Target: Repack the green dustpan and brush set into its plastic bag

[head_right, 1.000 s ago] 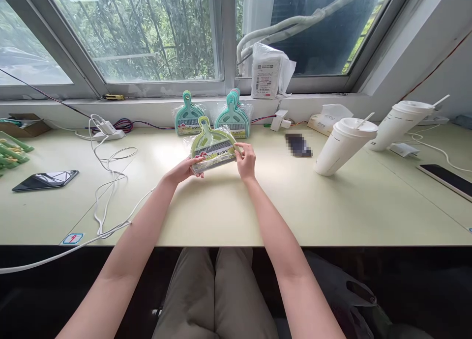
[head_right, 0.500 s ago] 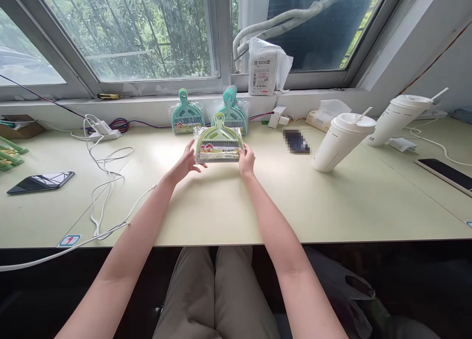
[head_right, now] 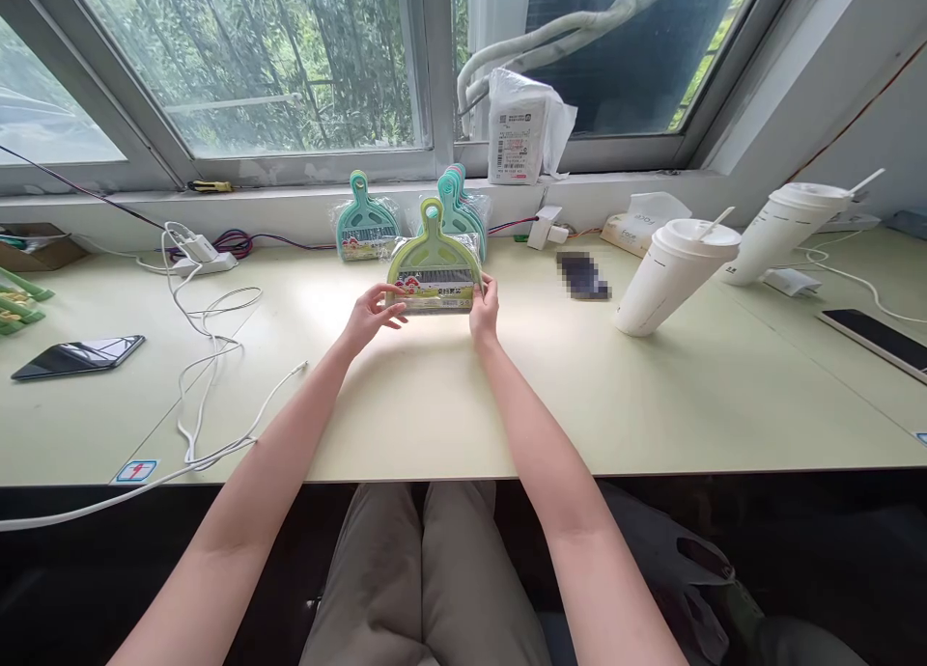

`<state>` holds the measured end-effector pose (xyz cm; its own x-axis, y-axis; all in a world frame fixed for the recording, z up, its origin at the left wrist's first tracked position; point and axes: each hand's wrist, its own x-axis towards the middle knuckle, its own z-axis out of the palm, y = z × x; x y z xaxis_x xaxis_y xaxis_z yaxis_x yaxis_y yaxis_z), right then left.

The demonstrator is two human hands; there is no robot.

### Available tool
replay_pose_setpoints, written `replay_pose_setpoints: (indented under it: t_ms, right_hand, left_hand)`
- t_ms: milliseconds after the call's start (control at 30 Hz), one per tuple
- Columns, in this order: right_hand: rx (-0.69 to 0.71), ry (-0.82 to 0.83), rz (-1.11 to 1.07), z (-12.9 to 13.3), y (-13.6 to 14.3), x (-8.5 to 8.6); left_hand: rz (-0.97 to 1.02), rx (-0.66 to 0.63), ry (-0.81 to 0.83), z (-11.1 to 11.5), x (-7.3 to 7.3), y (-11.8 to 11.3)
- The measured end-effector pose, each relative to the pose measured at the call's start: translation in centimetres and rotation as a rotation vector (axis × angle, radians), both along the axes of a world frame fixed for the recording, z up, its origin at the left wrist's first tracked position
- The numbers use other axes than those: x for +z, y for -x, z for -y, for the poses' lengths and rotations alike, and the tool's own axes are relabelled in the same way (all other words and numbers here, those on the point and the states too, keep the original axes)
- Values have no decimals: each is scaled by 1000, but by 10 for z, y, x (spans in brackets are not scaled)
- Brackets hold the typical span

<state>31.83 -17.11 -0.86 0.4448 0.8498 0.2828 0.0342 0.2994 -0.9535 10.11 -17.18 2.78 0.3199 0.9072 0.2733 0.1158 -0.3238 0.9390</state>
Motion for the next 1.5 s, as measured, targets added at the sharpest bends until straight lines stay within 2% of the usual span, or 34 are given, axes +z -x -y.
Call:
replay_pose_setpoints:
  t_ms: [200,367,600,867,1000,1167,1233,1300,1500]
  right_hand:
    - [16,-15,-5,-1,-2,0]
    - [34,-11,-8,-1,1,-2]
    - [177,-34,-32,1,4,-1]
    - [250,-5,53,2,3,-1]
    - [215,16,-14,-4,1,-6]
    - [209,-27,-76,-7,-2,-12]
    - [212,-36,-69,-7,-3,-13]
    - [218,-39,-68,-8,-3,-13]
    - [240,-53,-114,-6,1,-10]
  left_hand:
    - [-112,52,-66,-4,-5,1]
    - [-70,97,-125,-5,-5,1]
    - [-97,275,-138,0,-7,-4]
    - [-263,449,-340,2,-7,-5]
    - [-201,363,-293,-1,-8,-5]
    - [-82,86,-163,-5,-4,0]
    - [-58,19,-139,-6,-2,3]
    - [-32,19,-128,-6,-1,4]
    - [7,150,-157,-4,-4,-2]
